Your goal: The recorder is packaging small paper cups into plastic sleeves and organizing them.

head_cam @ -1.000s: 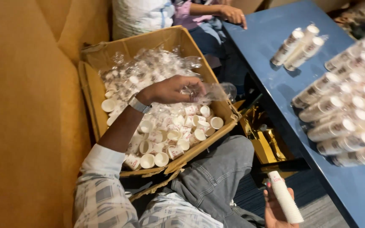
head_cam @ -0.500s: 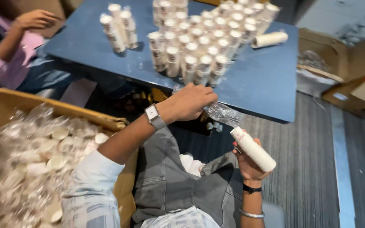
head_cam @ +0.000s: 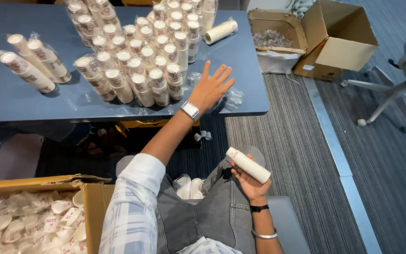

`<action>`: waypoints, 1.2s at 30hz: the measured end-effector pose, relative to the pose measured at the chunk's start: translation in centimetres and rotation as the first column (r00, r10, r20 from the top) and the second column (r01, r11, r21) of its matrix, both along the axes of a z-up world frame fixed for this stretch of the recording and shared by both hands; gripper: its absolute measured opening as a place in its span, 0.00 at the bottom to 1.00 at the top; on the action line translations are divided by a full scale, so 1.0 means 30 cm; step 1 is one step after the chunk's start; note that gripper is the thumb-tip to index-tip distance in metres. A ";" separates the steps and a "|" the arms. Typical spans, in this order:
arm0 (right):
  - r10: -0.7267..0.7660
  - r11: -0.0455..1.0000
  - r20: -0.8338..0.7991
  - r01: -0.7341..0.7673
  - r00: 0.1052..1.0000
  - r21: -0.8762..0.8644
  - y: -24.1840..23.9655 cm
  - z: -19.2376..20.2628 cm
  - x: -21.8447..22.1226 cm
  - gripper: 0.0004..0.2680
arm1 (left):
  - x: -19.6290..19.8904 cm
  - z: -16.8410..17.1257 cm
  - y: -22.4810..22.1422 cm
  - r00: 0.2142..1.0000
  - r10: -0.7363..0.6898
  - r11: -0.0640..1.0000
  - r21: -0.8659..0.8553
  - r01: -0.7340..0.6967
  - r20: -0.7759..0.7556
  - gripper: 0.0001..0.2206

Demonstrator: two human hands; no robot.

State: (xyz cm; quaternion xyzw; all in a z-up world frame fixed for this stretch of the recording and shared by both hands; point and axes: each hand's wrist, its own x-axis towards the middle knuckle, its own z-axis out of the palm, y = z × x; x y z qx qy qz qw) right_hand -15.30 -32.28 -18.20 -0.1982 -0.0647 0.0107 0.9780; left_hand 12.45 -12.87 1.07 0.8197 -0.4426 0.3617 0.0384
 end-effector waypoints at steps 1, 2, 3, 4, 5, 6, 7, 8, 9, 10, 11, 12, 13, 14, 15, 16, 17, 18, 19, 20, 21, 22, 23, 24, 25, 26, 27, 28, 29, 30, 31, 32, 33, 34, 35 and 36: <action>-0.010 1.000 -0.002 0.010 1.000 -0.002 0.002 0.007 0.005 0.36 | -0.044 0.016 -0.011 1.000 -0.010 1.000 -0.002 0.010 -0.002 0.18; 0.013 1.000 -0.013 -0.013 1.000 -0.010 0.010 0.012 0.014 0.36 | -0.086 0.032 -0.014 0.993 0.011 0.999 -0.029 -0.014 -0.115 0.22; 0.037 0.999 -0.026 -0.037 0.999 -0.016 0.019 0.018 0.021 0.35 | -0.130 0.049 -0.014 0.974 0.029 0.998 -0.052 -0.042 -0.227 0.26; 0.035 0.999 -0.027 -0.035 0.999 -0.016 0.033 0.034 0.025 0.35 | -0.129 0.010 -0.038 0.973 0.027 0.998 -0.052 -0.039 -0.228 0.26; 0.055 0.998 -0.043 -0.057 0.998 -0.035 0.047 0.051 0.027 0.34 | -0.129 -0.029 -0.060 0.976 0.023 0.987 -0.150 -0.056 -0.214 0.22; 0.077 0.995 -0.057 -0.080 0.995 -0.055 0.058 0.069 0.036 0.33 | -0.126 -0.065 -0.083 0.980 0.022 0.966 -0.249 -0.072 -0.198 0.22; 0.077 0.995 -0.055 -0.080 0.996 -0.056 0.064 0.075 0.039 0.33 | -0.135 -0.045 -0.098 0.980 0.021 0.965 -0.251 -0.071 -0.197 0.22; 0.092 0.993 -0.063 -0.096 0.994 -0.075 0.068 0.082 0.040 0.33 | -0.147 -0.025 -0.114 0.956 0.110 0.944 -0.273 -0.186 -0.271 0.26; 0.106 0.989 -0.072 -0.113 0.992 -0.094 0.071 0.089 0.041 0.32 | -0.159 -0.006 -0.130 0.918 0.192 0.911 -0.285 -0.299 -0.347 0.30; 0.104 0.989 -0.070 -0.111 0.992 -0.096 0.070 0.091 0.039 0.32 | -0.162 -0.006 -0.141 0.919 0.190 0.911 -0.287 -0.296 -0.345 0.30; 0.102 0.990 -0.064 -0.108 0.993 -0.095 0.069 0.093 0.038 0.33 | -0.166 -0.006 -0.152 0.891 0.253 0.892 -0.265 -0.366 -0.377 0.31; 0.099 0.990 -0.059 -0.104 0.993 -0.095 0.067 0.095 0.035 0.33 | -0.169 -0.006 -0.164 0.857 0.314 0.869 -0.241 -0.433 -0.408 0.31; 0.096 0.990 -0.057 -0.101 0.994 -0.097 0.064 0.094 0.035 0.33 | -0.159 -0.025 -0.181 0.859 0.311 0.869 -0.243 -0.430 -0.407 0.31; 0.089 0.991 -0.056 -0.094 0.994 -0.091 0.060 0.094 0.033 0.33 | -0.150 -0.046 -0.198 0.854 0.369 0.847 -0.247 -0.471 -0.366 0.29; 0.082 0.993 -0.054 -0.087 0.995 -0.084 0.056 0.094 0.032 0.34 | -0.141 -0.067 -0.214 0.845 0.425 0.822 -0.253 -0.511 -0.325 0.28; 0.082 0.993 -0.054 -0.086 0.995 -0.086 0.054 0.093 0.035 0.34 | -0.130 -0.081 -0.218 0.845 0.424 0.822 -0.254 -0.510 -0.325 0.28; 0.078 0.992 -0.066 -0.084 0.995 -0.089 0.052 0.093 0.038 0.33 | -0.119 -0.094 -0.221 0.847 0.378 0.836 -0.255 -0.486 -0.373 0.22; 0.077 0.992 -0.081 -0.085 0.994 -0.091 0.054 0.091 0.036 0.33 | -0.113 -0.112 -0.220 0.843 0.335 0.848 -0.255 -0.465 -0.422 0.17; 0.080 0.992 -0.084 -0.088 0.993 -0.091 0.053 0.095 0.030 0.33 | -0.108 -0.137 -0.212 0.840 0.337 0.846 -0.254 -0.468 -0.425 0.17; 0.082 0.990 -0.084 -0.091 0.993 -0.103 0.056 0.099 0.032 0.34 | -0.096 -0.157 -0.201 0.863 0.222 0.867 -0.312 -0.388 -0.454 0.14; 0.085 0.989 -0.083 -0.094 0.993 -0.116 0.059 0.105 0.034 0.34 | -0.085 -0.177 -0.191 0.874 0.103 0.876 -0.372 -0.306 -0.475 0.12; 0.089 0.989 -0.079 -0.098 0.993 -0.114 0.055 0.108 0.040 0.34 | -0.103 -0.172 -0.168 0.875 0.108 0.876 -0.372 -0.308 -0.472 0.12; 0.092 0.989 -0.021 -0.094 0.996 -0.117 0.051 0.112 0.045 0.35 | -0.120 -0.166 -0.146 0.898 -0.006 0.849 -0.476 -0.228 -0.440 0.13; 0.096 0.989 0.040 -0.090 0.995 -0.120 0.047 0.116 0.055 0.35 | -0.134 -0.159 -0.124 0.912 -0.116 0.806 -0.573 -0.144 -0.392 0.16; 0.100 0.988 0.046 -0.094 0.994 -0.118 0.026 0.131 0.090 0.35 | -0.134 -0.149 -0.108 0.915 -0.111 0.807 -0.573 -0.145 -0.387 0.16; 0.081 0.989 0.115 -0.065 0.990 -0.134 0.008 0.142 0.111 0.35 | -0.147 -0.147 -0.091 0.860 -0.207 0.754 -0.636 -0.164 -0.467 0.14; 0.062 0.988 0.183 -0.035 0.981 -0.148 -0.010 0.153 0.132 0.36 | -0.158 -0.145 -0.075 0.791 -0.307 0.697 -0.691 -0.192 -0.530 0.12; 0.059 0.989 0.177 -0.034 0.982 -0.141 0.003 0.204 0.159 0.36 | -0.166 -0.148 -0.064 0.787 -0.305 0.702 -0.685 -0.195 -0.537 0.12; 0.038 0.980 0.216 0.005 0.976 -0.197 0.014 0.256 0.186 0.36 | -0.175 -0.150 -0.053 0.770 -0.361 0.647 -0.736 -0.199 -0.526 0.11; 0.020 0.966 0.263 0.050 0.965 -0.255 0.018 0.313 0.225 0.37 | -0.173 -0.145 -0.049 0.757 -0.418 0.586 -0.786 -0.198 -0.502 0.10; 0.016 0.966 0.264 0.053 0.964 -0.253 0.039 0.341 0.258 0.37 | -0.159 -0.188 -0.050 0.756 -0.420 0.588 -0.785 -0.195 -0.502 0.10; 0.026 0.945 0.268 0.063 0.963 -0.320 0.054 0.373 0.295 0.38 | -0.140 -0.229 -0.056 0.733 -0.444 0.568 -0.795 -0.215 -0.516 0.07; 0.037 0.920 0.271 0.073 0.962 -0.386 0.070 0.405 0.333 0.38 | -0.121 -0.269 -0.061 0.709 -0.468 0.548 -0.803 -0.236 -0.528 0.05; 0.036 0.918 0.275 0.077 0.961 -0.389 0.073 0.397 0.348 0.38 | -0.130 -0.241 -0.054 0.709 -0.471 0.546 -0.805 -0.232 -0.524 0.05; 0.036 0.910 0.259 0.075 0.965 -0.408 0.076 0.389 0.365 0.38 | -0.138 -0.214 -0.047 0.658 -0.504 0.529 -0.802 -0.277 -0.560 0.05; 0.041 0.902 0.242 0.068 0.970 -0.427 0.082 0.379 0.382 0.39 | -0.147 -0.189 -0.036 0.603 -0.533 0.513 -0.794 -0.326 -0.593 0.07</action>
